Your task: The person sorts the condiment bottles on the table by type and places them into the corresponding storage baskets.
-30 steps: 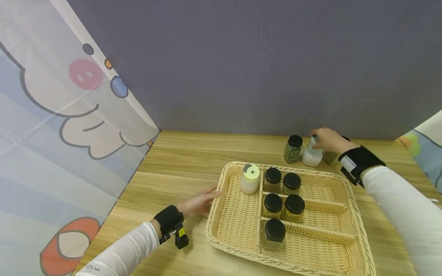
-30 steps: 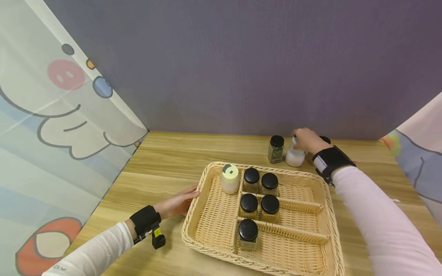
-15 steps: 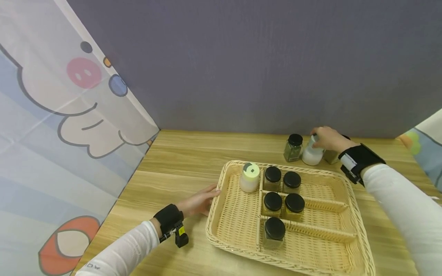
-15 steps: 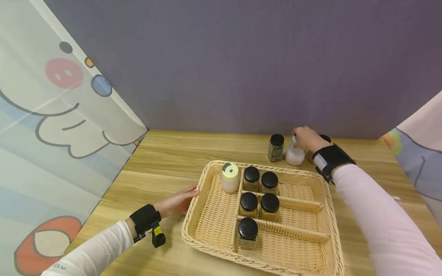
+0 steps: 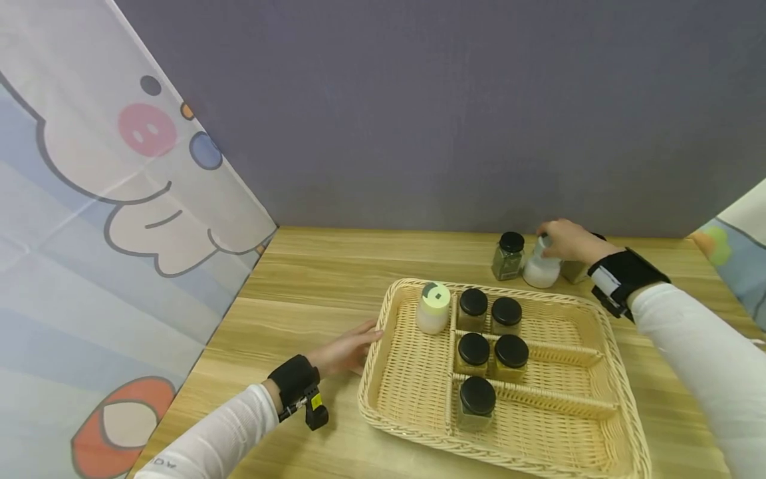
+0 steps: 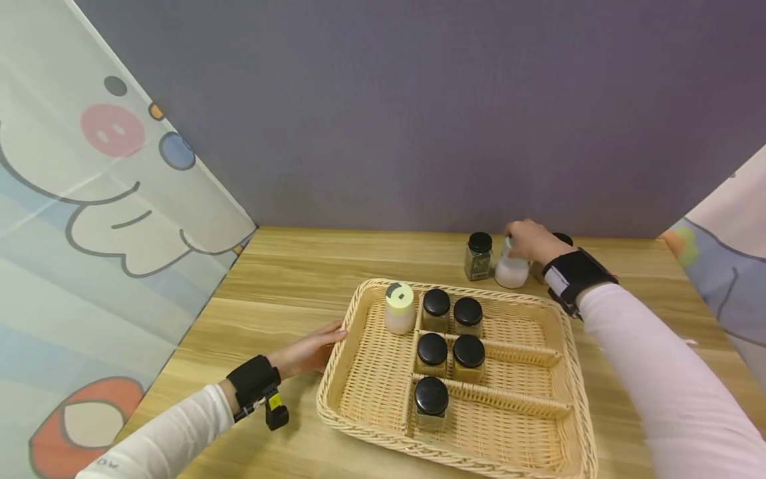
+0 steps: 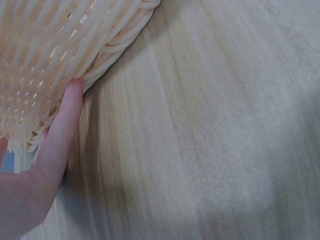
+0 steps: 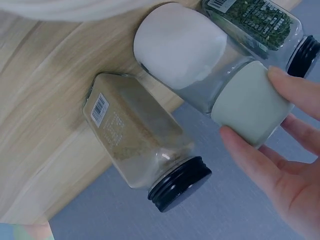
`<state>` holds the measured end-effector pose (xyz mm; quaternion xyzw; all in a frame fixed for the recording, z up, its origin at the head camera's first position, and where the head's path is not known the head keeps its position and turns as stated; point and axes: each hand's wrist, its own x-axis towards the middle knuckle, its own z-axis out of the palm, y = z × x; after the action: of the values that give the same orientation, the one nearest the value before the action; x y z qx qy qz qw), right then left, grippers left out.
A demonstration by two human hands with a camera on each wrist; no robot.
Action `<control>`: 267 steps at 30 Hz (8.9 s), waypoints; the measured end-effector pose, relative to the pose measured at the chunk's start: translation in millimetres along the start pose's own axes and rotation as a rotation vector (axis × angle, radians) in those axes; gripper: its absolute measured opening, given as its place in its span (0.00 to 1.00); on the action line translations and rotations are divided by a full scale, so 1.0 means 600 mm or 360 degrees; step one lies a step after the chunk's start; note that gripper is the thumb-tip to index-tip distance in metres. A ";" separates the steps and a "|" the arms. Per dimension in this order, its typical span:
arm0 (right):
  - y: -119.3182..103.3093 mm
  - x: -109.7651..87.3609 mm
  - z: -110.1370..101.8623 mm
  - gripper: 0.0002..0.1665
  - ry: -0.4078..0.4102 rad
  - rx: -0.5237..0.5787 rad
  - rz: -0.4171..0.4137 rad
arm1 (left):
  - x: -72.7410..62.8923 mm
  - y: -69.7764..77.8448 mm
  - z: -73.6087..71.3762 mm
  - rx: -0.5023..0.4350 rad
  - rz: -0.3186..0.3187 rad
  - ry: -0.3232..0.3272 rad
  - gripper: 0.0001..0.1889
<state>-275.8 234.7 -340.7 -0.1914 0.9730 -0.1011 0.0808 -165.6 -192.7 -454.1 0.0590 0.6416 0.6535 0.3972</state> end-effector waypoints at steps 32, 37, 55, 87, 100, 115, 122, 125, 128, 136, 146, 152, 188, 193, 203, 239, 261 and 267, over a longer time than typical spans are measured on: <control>-0.015 -0.007 -0.104 0.24 0.0050 0.0016 -0.0094 | 0.003 0.003 -0.004 0.0002 0.0012 0.0008 0.31; -0.024 -0.004 -0.116 0.24 0.0018 -0.0026 -0.0102 | 0.004 0.005 -0.002 0.0010 0.0002 0.0024 0.31; -0.041 -0.002 -0.169 0.26 -0.0011 -0.0103 -0.0083 | 0.009 0.005 -0.002 -0.0007 -0.0005 0.0027 0.32; -0.185 -0.010 -0.182 0.24 -0.0072 -0.0100 -0.0370 | 0.008 0.007 -0.003 0.0061 0.0045 -0.0056 0.36; -0.242 -0.026 -0.172 0.23 -0.0067 -0.0063 -0.0473 | 0.012 0.006 -0.004 0.0029 -0.0011 0.0016 0.32; -0.315 -0.055 -0.151 0.24 -0.0102 0.0015 -0.0661 | 0.010 0.003 -0.004 -0.0011 -0.0012 0.0015 0.34; -0.338 -0.065 -0.130 0.23 -0.0087 0.0018 -0.0799 | 0.008 0.004 -0.002 -0.0004 -0.0019 0.0030 0.34; -0.347 -0.070 -0.125 0.22 -0.0090 0.0031 -0.0850 | 0.008 0.004 -0.002 -0.0004 -0.0021 0.0036 0.34; -0.356 -0.072 -0.119 0.21 -0.0078 0.0009 -0.0914 | 0.008 0.004 -0.003 0.0000 -0.0024 0.0035 0.34; -0.371 -0.082 -0.096 0.22 -0.0119 -0.0039 -0.1026 | 0.007 0.003 -0.003 0.0004 -0.0026 0.0021 0.33; -0.377 -0.091 -0.073 0.22 -0.0106 -0.0084 -0.1093 | 0.006 0.005 -0.004 -0.0027 -0.0041 0.0003 0.32; -0.374 -0.090 -0.053 0.22 -0.0086 -0.0097 -0.1170 | 0.006 0.005 -0.004 -0.0008 -0.0036 0.0000 0.32; -0.354 -0.082 0.051 0.20 -0.0159 -0.0327 -0.1154 | 0.003 0.009 0.003 0.0043 -0.0033 0.0036 0.32; -0.351 -0.081 0.058 0.20 -0.0128 -0.0338 -0.1185 | 0.002 0.009 0.004 0.0029 -0.0025 0.0036 0.33; -0.345 -0.079 0.071 0.20 -0.0088 -0.0323 -0.1181 | 0.002 0.007 0.006 0.0019 -0.0013 0.0038 0.32; -0.330 -0.065 0.089 0.23 -0.0086 -0.0324 -0.1143 | 0.003 0.008 0.006 0.0004 -0.0009 0.0028 0.33; -0.319 -0.058 0.036 0.19 -0.0072 0.0000 -0.0953 | 0.004 0.008 0.006 0.0031 -0.0003 0.0042 0.33; -0.301 -0.048 0.019 0.19 0.0001 0.0054 -0.0837 | 0.003 0.009 0.007 0.0029 -0.0001 0.0051 0.33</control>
<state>-183.0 80.4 -307.4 -0.4361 0.8880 -0.1349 0.0547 -166.7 -187.8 -449.5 0.0519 0.6538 0.6484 0.3865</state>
